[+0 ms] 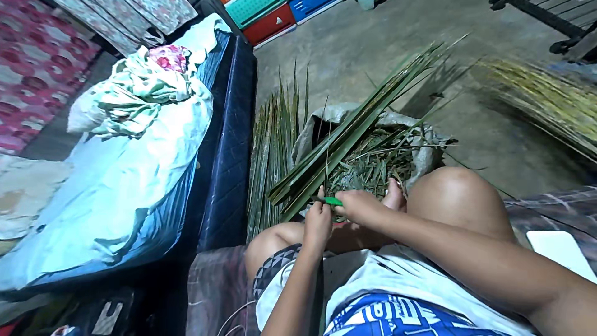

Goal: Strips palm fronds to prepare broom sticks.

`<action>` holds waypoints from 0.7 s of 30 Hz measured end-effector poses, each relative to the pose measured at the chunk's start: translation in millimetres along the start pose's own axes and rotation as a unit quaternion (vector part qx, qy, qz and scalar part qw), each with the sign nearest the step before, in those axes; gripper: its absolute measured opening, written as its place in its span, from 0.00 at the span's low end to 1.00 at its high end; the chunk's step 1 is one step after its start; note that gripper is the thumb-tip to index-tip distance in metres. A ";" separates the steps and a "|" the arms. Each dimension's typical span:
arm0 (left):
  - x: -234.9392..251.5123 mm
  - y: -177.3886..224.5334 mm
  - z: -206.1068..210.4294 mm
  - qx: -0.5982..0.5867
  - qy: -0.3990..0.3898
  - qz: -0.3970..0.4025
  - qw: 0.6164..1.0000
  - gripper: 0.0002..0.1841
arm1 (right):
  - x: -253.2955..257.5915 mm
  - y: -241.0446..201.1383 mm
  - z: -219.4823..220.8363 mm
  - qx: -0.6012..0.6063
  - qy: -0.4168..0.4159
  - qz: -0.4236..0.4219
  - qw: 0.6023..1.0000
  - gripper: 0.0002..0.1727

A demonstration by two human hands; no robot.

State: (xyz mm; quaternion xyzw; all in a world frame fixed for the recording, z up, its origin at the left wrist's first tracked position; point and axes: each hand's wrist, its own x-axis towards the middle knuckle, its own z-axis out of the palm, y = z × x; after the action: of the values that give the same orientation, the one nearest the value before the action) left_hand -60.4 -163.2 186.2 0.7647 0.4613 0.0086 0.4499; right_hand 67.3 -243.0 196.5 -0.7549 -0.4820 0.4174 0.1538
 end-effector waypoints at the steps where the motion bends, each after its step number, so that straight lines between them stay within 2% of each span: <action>1: -0.6 0.1 0.8 0.003 -0.005 -0.001 1.000 0.24 | 4.4 1.4 -2.4 -0.020 0.013 0.014 1.000 0.20; 4: -2.8 1.9 4.0 0.002 -0.015 0.002 1.000 0.25 | 21.6 13.6 -13.3 -0.046 0.080 0.062 0.994 0.20; 8: -6.7 4.0 6.0 0.006 -0.018 0.012 1.000 0.26 | 41.4 33.3 -32.5 -0.020 0.156 0.128 0.979 0.19; 10: -6.5 2.4 4.9 0.009 -0.014 0.012 1.000 0.26 | 37.1 32.8 -34.5 0.002 0.144 0.114 0.983 0.19; 14: -3.2 -3.3 2.8 0.014 0.010 0.019 1.000 0.25 | 7.7 13.9 -12.4 0.047 0.021 0.031 0.998 0.20; 16: -3.8 -3.7 3.8 0.027 0.015 0.018 0.999 0.24 | 1.0 6.6 -2.2 0.043 -0.017 0.020 0.999 0.19; 18: -4.1 -4.9 6.4 0.044 0.014 0.017 0.999 0.22 | 0.7 3.5 -2.4 0.007 -0.015 0.033 0.999 0.20; 21: -6.1 -2.3 8.2 0.050 0.001 0.015 0.999 0.25 | 12.6 7.4 -8.3 -0.053 0.021 0.069 0.996 0.21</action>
State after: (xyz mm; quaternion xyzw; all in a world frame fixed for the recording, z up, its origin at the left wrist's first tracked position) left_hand -62.0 -172.8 182.2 0.7930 0.4501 -0.0063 0.4106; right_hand 80.6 -234.4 190.7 -0.8017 -0.4472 0.3853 0.0946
